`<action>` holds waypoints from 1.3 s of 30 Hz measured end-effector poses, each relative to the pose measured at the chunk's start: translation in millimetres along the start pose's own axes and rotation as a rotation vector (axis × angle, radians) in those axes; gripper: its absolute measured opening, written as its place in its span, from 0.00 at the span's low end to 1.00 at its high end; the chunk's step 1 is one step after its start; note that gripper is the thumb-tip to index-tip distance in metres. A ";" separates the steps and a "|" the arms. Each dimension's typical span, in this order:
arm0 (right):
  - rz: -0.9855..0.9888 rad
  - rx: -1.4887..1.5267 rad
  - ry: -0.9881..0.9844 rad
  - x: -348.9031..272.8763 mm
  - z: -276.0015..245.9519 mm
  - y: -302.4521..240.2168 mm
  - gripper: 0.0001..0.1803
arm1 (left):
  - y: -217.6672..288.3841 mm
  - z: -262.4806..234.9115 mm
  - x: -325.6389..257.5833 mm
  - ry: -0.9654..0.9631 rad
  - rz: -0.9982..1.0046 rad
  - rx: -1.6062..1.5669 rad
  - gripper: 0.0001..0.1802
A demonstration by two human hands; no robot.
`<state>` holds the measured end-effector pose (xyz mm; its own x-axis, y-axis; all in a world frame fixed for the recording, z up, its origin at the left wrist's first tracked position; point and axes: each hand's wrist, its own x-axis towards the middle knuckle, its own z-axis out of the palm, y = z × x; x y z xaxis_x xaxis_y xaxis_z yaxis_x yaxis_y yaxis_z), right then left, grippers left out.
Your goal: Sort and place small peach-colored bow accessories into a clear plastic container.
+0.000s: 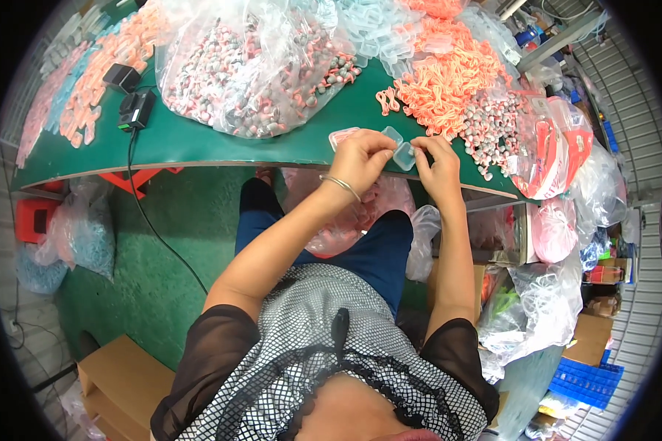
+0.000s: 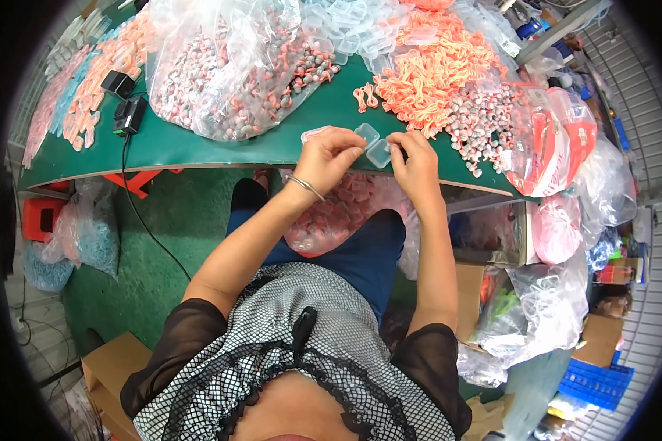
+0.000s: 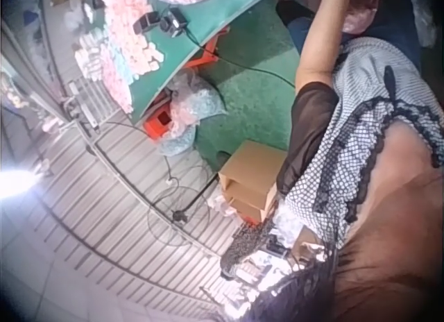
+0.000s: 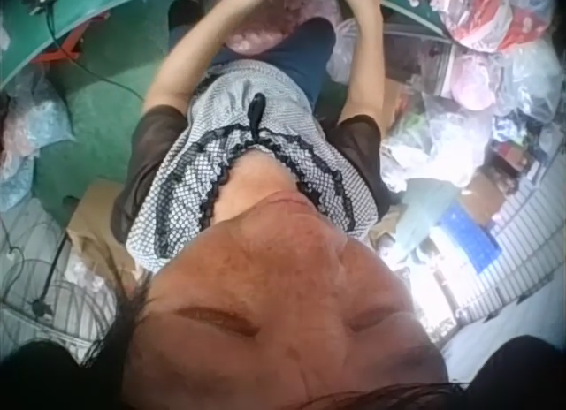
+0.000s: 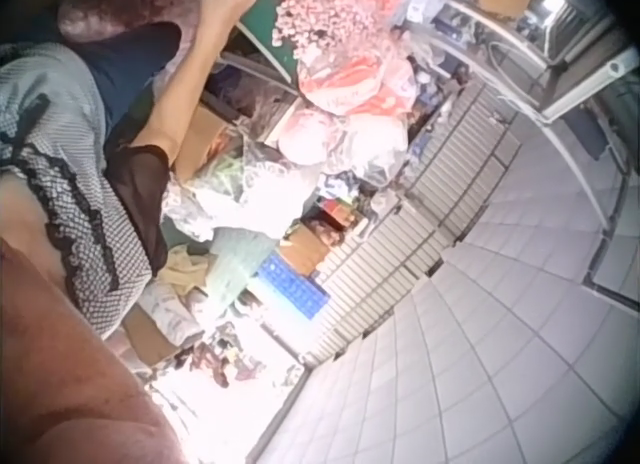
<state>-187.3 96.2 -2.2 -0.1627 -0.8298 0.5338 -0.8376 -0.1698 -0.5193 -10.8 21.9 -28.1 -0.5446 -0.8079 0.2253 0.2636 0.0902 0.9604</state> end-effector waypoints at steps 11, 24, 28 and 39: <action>0.168 -0.012 0.000 -10.1 3.3 -14.7 0.07 | 7.5 14.5 0.5 0.140 0.513 0.708 0.10; 0.117 -0.139 -0.217 0.5 0.1 -18.1 0.07 | 2.2 9.9 2.6 -0.091 0.439 0.872 0.15; 0.193 0.031 -0.259 4.2 -5.0 -17.2 0.07 | 3.7 8.9 0.9 -0.060 0.435 0.913 0.20; 0.017 -0.226 -0.080 70.9 34.5 -7.5 0.07 | 3.6 11.4 -0.4 -0.145 0.374 1.074 0.18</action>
<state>-174.6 20.3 16.6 -0.1434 -0.8726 0.4669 -0.9321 -0.0394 -0.3600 -18.7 29.2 -22.8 -0.6801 -0.5574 0.4762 -0.3497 0.8176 0.4575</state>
